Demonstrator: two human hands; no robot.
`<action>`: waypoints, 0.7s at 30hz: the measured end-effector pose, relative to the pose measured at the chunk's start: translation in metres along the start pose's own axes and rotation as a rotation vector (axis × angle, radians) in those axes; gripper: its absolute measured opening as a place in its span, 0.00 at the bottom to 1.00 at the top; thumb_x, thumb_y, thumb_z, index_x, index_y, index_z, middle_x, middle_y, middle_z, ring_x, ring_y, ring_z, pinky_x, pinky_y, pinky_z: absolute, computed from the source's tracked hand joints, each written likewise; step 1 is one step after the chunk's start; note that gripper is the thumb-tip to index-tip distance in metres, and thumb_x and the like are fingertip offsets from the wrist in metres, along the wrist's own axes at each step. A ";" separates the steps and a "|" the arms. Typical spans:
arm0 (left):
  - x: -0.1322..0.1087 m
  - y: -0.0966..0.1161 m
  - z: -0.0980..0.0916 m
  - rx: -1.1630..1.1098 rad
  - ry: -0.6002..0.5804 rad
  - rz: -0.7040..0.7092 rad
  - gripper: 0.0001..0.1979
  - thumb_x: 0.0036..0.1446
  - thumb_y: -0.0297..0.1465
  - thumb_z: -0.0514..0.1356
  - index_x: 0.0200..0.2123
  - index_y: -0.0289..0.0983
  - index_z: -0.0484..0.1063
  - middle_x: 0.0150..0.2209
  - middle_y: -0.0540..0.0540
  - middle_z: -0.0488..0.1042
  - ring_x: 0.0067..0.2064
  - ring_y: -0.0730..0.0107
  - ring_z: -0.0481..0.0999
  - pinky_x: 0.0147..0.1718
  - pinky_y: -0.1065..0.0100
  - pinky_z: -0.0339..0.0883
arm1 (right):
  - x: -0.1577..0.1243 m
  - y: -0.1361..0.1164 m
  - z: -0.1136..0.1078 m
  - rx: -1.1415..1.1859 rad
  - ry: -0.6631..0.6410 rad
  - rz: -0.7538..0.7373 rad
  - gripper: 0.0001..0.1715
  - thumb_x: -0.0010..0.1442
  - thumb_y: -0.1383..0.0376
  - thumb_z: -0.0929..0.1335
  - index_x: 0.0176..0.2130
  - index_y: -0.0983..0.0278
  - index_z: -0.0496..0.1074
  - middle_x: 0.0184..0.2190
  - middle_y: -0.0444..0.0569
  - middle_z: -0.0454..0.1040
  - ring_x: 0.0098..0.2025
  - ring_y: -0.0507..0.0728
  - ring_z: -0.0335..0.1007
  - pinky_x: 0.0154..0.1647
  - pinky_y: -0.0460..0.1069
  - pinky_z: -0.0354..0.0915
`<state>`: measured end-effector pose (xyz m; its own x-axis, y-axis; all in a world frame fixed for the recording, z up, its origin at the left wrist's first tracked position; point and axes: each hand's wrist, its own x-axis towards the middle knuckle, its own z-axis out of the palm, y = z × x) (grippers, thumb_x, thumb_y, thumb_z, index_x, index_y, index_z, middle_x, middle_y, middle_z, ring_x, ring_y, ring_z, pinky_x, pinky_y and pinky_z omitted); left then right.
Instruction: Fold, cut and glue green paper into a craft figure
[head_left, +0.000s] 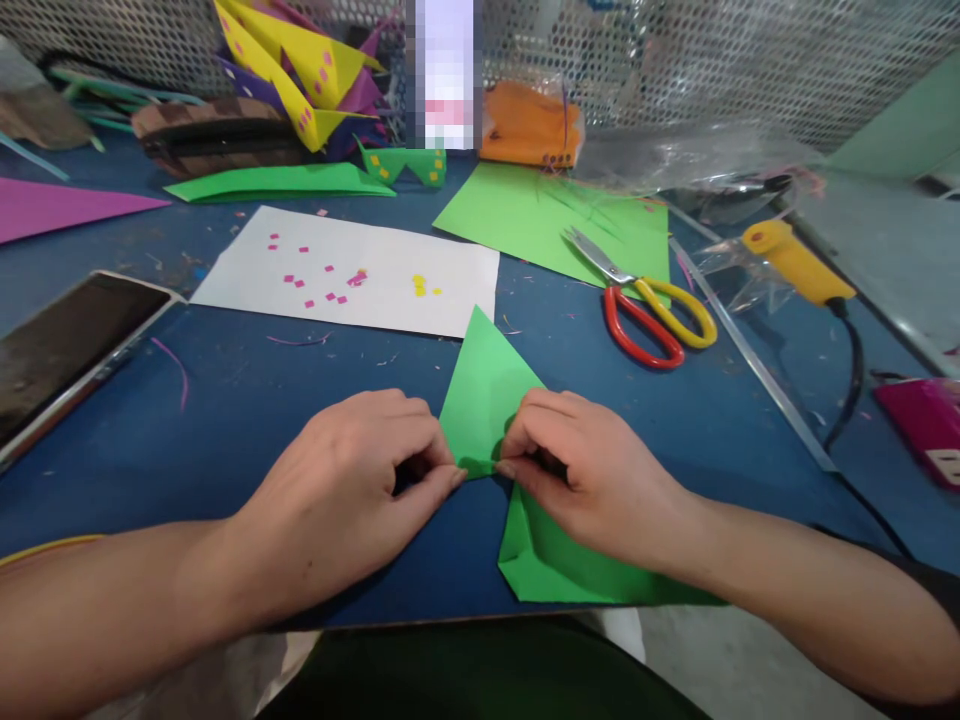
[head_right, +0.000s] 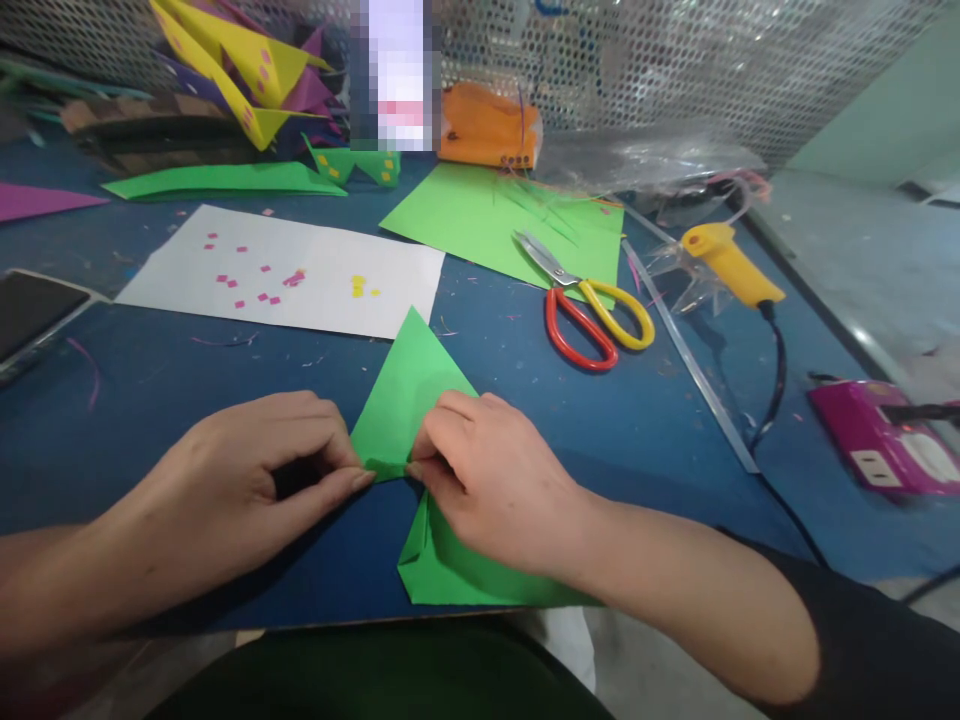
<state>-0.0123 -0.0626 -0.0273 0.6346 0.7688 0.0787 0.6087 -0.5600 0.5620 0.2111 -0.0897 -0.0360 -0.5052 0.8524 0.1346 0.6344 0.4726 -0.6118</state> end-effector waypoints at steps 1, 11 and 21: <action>0.000 0.000 -0.001 -0.023 -0.007 -0.007 0.09 0.56 0.29 0.60 0.23 0.39 0.71 0.24 0.52 0.70 0.29 0.70 0.69 0.28 0.68 0.58 | 0.000 0.000 0.000 0.005 -0.001 0.000 0.09 0.60 0.73 0.69 0.30 0.65 0.66 0.28 0.42 0.66 0.30 0.51 0.61 0.31 0.47 0.53; 0.001 0.003 0.002 -0.105 0.022 -0.053 0.10 0.58 0.31 0.60 0.24 0.40 0.71 0.24 0.54 0.72 0.26 0.74 0.69 0.28 0.68 0.59 | 0.001 0.002 -0.001 0.026 -0.011 -0.015 0.09 0.61 0.73 0.68 0.30 0.64 0.65 0.28 0.42 0.66 0.30 0.50 0.60 0.32 0.48 0.54; -0.001 0.003 0.004 -0.151 0.069 -0.024 0.07 0.57 0.29 0.61 0.25 0.40 0.73 0.25 0.54 0.73 0.27 0.74 0.71 0.29 0.69 0.60 | 0.001 0.004 -0.001 0.041 -0.005 -0.029 0.07 0.62 0.70 0.68 0.31 0.63 0.67 0.28 0.42 0.69 0.30 0.50 0.63 0.33 0.48 0.55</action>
<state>-0.0092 -0.0664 -0.0285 0.5836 0.8036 0.1171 0.5413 -0.4924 0.6815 0.2134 -0.0868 -0.0375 -0.5257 0.8375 0.1491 0.5951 0.4873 -0.6391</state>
